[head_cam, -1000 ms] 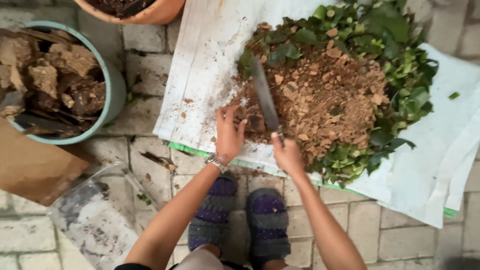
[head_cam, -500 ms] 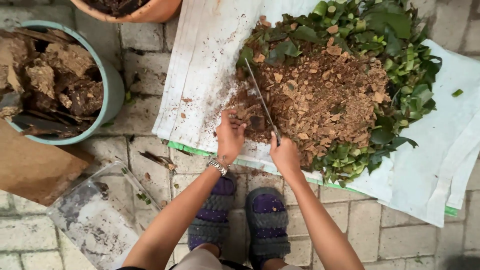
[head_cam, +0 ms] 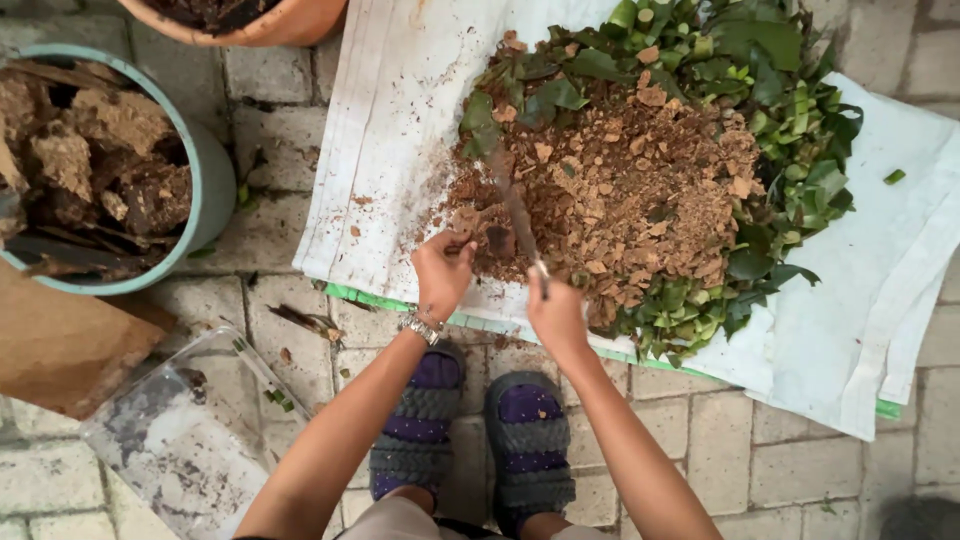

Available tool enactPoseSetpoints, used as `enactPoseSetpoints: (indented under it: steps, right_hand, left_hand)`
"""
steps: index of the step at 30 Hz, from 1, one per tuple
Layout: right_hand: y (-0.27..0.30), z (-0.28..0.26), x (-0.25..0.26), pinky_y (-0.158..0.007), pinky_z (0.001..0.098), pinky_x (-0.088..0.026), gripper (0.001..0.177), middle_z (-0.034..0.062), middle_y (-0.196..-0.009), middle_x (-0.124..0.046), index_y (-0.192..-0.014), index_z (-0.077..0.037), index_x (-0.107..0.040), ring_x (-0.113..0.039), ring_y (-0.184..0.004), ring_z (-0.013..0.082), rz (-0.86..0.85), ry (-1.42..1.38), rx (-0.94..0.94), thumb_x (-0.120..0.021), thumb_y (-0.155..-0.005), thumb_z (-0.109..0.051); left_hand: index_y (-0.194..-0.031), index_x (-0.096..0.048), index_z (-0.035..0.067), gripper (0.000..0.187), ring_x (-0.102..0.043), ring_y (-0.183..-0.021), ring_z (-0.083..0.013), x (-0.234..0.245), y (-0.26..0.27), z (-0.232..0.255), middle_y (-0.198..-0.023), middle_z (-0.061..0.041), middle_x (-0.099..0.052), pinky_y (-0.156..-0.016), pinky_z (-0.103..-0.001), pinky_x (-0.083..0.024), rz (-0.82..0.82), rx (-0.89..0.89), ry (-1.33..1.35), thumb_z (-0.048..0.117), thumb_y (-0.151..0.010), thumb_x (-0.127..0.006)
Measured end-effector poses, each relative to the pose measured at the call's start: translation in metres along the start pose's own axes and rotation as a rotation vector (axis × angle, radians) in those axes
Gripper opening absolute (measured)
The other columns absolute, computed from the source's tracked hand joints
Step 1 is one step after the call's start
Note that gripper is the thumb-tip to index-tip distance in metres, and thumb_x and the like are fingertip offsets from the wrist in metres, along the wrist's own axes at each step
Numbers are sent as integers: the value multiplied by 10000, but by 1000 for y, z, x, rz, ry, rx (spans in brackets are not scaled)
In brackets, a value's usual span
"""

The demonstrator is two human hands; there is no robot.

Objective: Chopping dry tree bark into smaller pieces using a large knife on a plastic sheet.

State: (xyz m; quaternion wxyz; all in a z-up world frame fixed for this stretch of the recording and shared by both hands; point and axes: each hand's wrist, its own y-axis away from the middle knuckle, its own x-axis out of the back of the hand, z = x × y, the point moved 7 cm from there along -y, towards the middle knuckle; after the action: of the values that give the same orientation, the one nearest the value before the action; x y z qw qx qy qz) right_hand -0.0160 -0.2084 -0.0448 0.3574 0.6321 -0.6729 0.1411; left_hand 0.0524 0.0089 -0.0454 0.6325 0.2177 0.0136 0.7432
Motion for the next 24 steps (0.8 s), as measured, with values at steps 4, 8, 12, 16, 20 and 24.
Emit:
enactPoseSetpoints:
  steps: [4,8,12,16,20,24]
  right_hand:
    - [-3,-4,9,-498,440,-443,545,229,-585,-608,-690,34,-663,-598,-481,350,-76,213,-110,-584,-1046,-371]
    - [-4,-36,41,-493,447,-422,547,186,-555,-587,-691,26,-657,-548,-472,289,-88,111,-152,-589,-1033,-395]
    - [8,-87,75,-469,441,-385,512,86,-551,-540,-716,-13,-615,-491,-473,218,11,-133,-51,-559,-1061,-388]
    - [5,-43,34,-454,421,-374,527,49,-534,-510,-690,-37,-572,-464,-432,202,70,-261,75,-520,-1085,-381]
    - [2,-2,-2,-451,410,-403,516,55,-513,-492,-702,-35,-629,-448,-406,184,-18,65,-83,-552,-1074,-384]
    - [0,-6,12,-433,424,-416,518,34,-511,-499,-708,-52,-615,-456,-393,173,-167,55,-317,-528,-1068,-413]
  left_hand:
    - [-894,-767,-30,123,-715,-641,-160,2,-3,-5,-757,-143,-772,-606,-297,-552,11,2,-50,83,-858,-798]
    - [-884,-793,-4,124,-716,-618,-138,-6,-9,-11,-736,-132,-771,-594,-282,-555,-5,-34,-72,111,-840,-802]
    - [-887,-797,4,122,-724,-617,-107,-10,-6,-15,-737,-112,-781,-594,-262,-561,-15,4,-33,113,-832,-804]
    - [-871,-791,-8,115,-719,-621,-98,-13,-7,-18,-727,-106,-782,-588,-256,-555,-43,38,6,105,-848,-790]
    - [-861,-787,-36,116,-701,-604,-111,-11,-6,-7,-720,-110,-773,-576,-264,-545,-44,-7,19,78,-845,-784]
    - [-871,-774,-50,110,-704,-603,-116,-11,-5,-3,-728,-123,-766,-572,-268,-552,-51,-39,30,56,-841,-778]
